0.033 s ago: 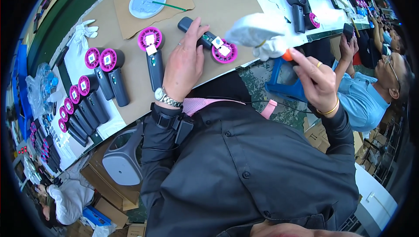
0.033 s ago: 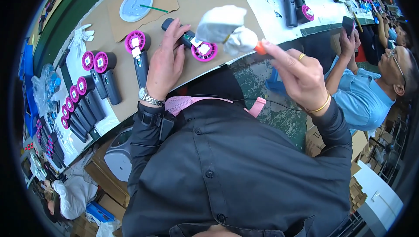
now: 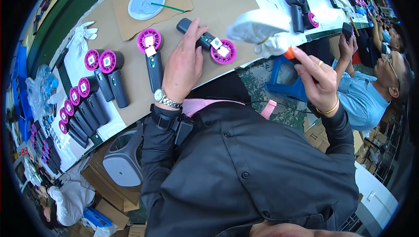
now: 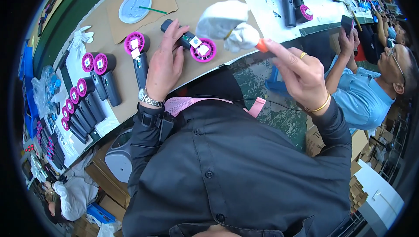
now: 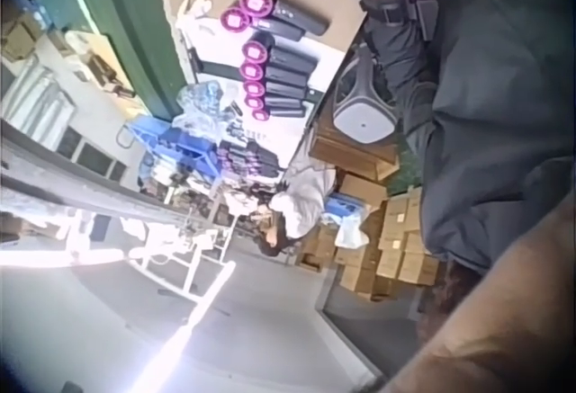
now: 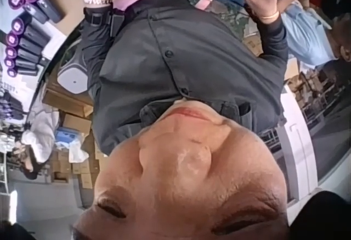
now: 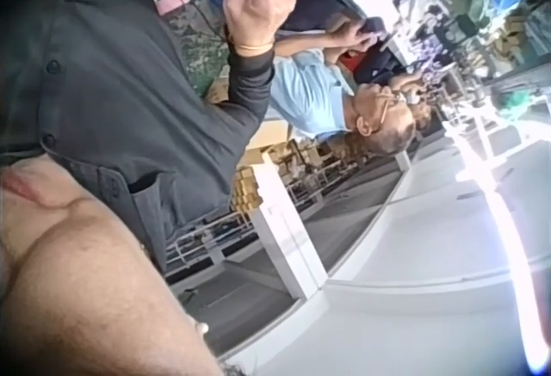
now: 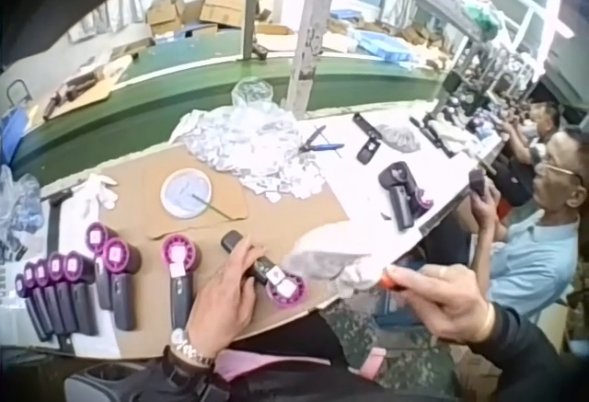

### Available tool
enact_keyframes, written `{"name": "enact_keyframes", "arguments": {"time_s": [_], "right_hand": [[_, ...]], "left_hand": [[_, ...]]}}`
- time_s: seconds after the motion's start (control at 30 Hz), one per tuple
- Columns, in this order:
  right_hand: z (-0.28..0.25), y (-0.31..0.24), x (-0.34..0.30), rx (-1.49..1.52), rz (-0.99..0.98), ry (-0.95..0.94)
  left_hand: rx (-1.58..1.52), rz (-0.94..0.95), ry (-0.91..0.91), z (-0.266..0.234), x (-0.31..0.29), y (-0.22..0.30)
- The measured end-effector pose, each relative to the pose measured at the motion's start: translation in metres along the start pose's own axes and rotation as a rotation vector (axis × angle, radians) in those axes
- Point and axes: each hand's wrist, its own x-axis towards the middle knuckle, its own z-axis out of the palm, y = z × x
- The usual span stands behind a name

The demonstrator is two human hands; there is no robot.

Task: The person wipes a handheld fan with a cloth, applies glue to the fan's center with a stick, and presses a small square plate onto the glue. They then tap the plate with a cloth-covered tool and pick up the fan to inspect it.

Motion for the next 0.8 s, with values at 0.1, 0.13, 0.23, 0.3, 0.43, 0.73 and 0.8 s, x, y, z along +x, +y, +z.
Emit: {"name": "enact_keyframes", "arguments": {"time_s": [0.1, 0.13, 0.23, 0.3, 0.43, 0.73, 0.8], "right_hand": [[0.004, 0.005, 0.002, 0.085, 0.113, 0.133], [0.008, 0.006, 0.002, 0.133, 0.213, 0.184], [0.022, 0.018, 0.006, 0.221, 0.348, 0.277], [0.033, 0.032, 0.010, 0.305, 0.410, 0.350], [0.047, 0.049, 0.009, 0.180, 0.362, 0.370], [0.061, 0.046, -0.005, 0.230, 0.444, 0.324], [0.063, 0.050, -0.008, 0.244, 0.455, 0.313]], "left_hand": [[0.015, -0.013, -0.025, -0.004, 0.000, 0.004], [0.027, -0.022, -0.045, -0.005, 0.001, 0.006], [0.074, 0.004, -0.057, -0.007, 0.003, 0.005], [0.150, 0.064, -0.037, -0.008, 0.005, 0.005], [0.232, 0.128, -0.076, -0.015, 0.007, 0.018], [0.334, 0.235, -0.273, -0.020, 0.017, 0.010], [0.307, 0.270, -0.243, -0.017, 0.018, 0.009]]}}
